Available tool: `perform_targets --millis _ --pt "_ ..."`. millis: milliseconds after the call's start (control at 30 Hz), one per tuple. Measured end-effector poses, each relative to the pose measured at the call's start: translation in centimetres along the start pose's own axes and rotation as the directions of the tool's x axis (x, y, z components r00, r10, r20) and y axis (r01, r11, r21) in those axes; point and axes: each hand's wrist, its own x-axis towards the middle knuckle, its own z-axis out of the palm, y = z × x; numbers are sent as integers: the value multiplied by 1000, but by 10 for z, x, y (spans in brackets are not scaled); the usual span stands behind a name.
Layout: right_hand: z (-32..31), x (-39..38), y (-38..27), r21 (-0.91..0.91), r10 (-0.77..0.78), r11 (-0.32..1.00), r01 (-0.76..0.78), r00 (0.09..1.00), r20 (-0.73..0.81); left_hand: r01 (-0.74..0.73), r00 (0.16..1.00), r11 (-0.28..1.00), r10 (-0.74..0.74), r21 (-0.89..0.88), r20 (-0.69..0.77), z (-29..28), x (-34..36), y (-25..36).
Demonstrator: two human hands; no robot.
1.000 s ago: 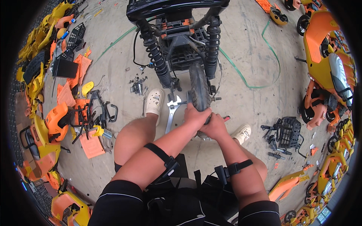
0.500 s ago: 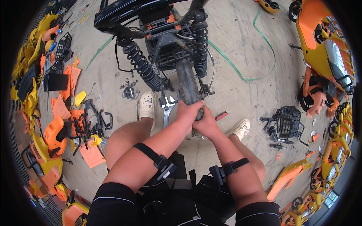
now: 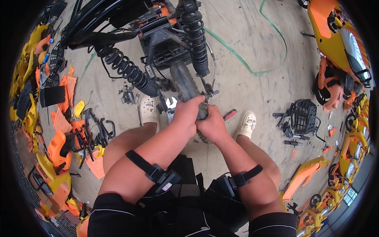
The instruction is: The person installs a rear wheel motor onto a scooter frame by hand. They align the motor axle with the frame, thread a connector cable through the assembly, and use a wrench to tighten the axle nuts.
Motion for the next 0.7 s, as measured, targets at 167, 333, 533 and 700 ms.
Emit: perform_targets --millis 167,333,533,700 --pt "-6 -18 -9 -70 -23 997 27 998 52 142 989 989 -140 40 -45 -10 -11 1" --pt "-8 -32 -11 -64 14 998 -10 998 68 143 989 990 -143 6 35 -12 -35 6" --pt "-10 -44 -18 -8 -45 999 46 998 53 101 994 994 -103 44 36 -16 -52 13" --pt "-5 -39 -17 70 -139 988 138 990 3 42 997 999 -43 26 58 -15 -55 19"
